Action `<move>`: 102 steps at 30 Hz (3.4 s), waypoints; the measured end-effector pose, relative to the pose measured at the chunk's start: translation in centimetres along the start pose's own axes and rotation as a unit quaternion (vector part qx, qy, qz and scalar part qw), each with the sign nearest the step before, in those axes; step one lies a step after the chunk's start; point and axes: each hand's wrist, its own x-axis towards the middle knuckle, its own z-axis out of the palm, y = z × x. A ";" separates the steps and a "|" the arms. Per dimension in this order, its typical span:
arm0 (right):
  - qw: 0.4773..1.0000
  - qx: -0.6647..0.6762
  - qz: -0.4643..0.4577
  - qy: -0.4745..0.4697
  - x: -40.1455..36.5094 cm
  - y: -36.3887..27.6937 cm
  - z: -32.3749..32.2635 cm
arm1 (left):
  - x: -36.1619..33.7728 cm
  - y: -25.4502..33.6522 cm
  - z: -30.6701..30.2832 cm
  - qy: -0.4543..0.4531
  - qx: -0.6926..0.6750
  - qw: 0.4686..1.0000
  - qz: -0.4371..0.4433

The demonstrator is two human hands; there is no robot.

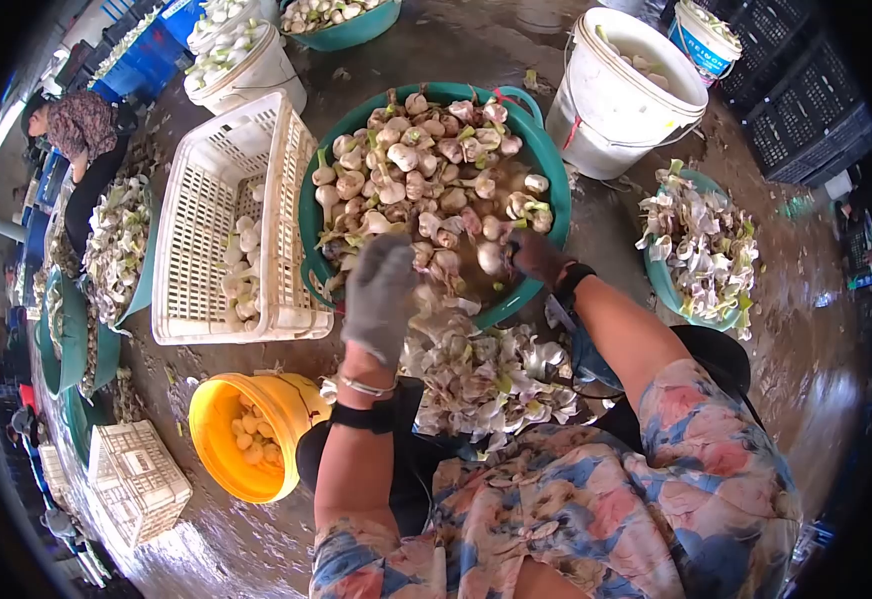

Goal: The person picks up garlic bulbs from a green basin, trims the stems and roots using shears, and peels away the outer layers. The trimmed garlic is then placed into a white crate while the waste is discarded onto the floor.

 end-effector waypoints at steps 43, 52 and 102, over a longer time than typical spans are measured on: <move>0.808 0.586 -0.063 0.020 -9.2 -11.9 -4.8 | -2.7 -3.3 1.5 -0.039 0.158 0.976 0.146; 0.752 0.636 -0.169 0.049 -7.8 -10.0 -1.2 | -3.2 -2.3 1.4 -0.177 -0.129 0.975 -0.038; 0.935 0.226 -0.218 0.166 -2.5 -6.9 1.7 | -3.9 0.8 -7.7 0.010 0.308 0.948 0.081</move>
